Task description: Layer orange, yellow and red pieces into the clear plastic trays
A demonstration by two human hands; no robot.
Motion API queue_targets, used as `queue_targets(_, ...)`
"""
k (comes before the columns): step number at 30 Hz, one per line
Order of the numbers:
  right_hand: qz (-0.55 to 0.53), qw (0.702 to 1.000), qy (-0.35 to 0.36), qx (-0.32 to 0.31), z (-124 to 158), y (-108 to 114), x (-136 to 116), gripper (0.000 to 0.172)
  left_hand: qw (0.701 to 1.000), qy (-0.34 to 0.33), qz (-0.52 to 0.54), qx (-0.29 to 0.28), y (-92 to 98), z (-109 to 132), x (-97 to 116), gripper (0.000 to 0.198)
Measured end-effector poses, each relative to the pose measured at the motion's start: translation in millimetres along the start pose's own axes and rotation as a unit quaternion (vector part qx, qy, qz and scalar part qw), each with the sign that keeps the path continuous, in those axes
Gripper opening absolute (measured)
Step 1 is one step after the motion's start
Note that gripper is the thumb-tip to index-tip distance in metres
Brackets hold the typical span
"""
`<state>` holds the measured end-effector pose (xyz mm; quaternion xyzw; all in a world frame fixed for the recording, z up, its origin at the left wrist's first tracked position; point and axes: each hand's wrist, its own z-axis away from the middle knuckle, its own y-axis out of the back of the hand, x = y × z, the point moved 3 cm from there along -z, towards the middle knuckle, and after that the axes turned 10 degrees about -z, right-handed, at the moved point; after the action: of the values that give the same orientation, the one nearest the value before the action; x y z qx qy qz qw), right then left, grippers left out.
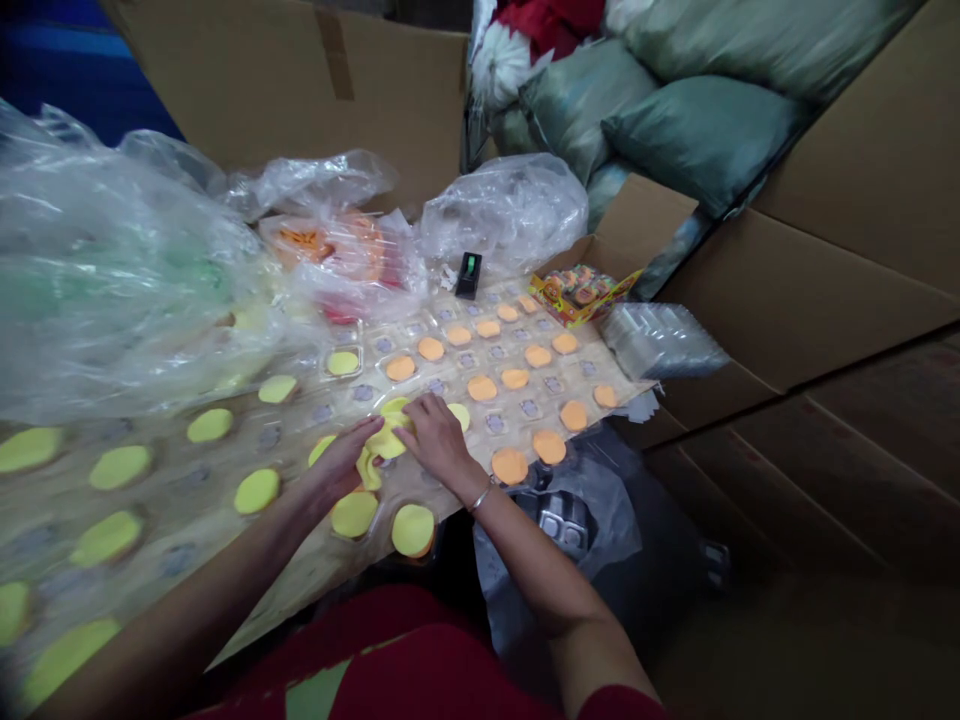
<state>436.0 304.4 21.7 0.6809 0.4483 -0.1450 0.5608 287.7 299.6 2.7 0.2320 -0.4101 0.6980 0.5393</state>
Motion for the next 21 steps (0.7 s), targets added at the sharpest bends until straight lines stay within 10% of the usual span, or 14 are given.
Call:
queue_targets(4,0.074,0.997,0.015,-0.007,-3.4,-8.3,-20.1,0.018,0.999,0.005,0.032,0.024,5.0,-6.7,5.4,0.003)
queue_targets(14,-0.165,0.978,-0.119,-0.054,-25.3,-35.9,-4.3,0.013,0.993,0.07,0.068,0.067,14.5,-15.8,17.8,0.01)
queue_targets(21,-0.324,0.926,-0.193,0.018,-87.7,-30.1,57.8,0.014,0.991,0.026,0.07,0.112,41.3,-20.9,34.1,0.008)
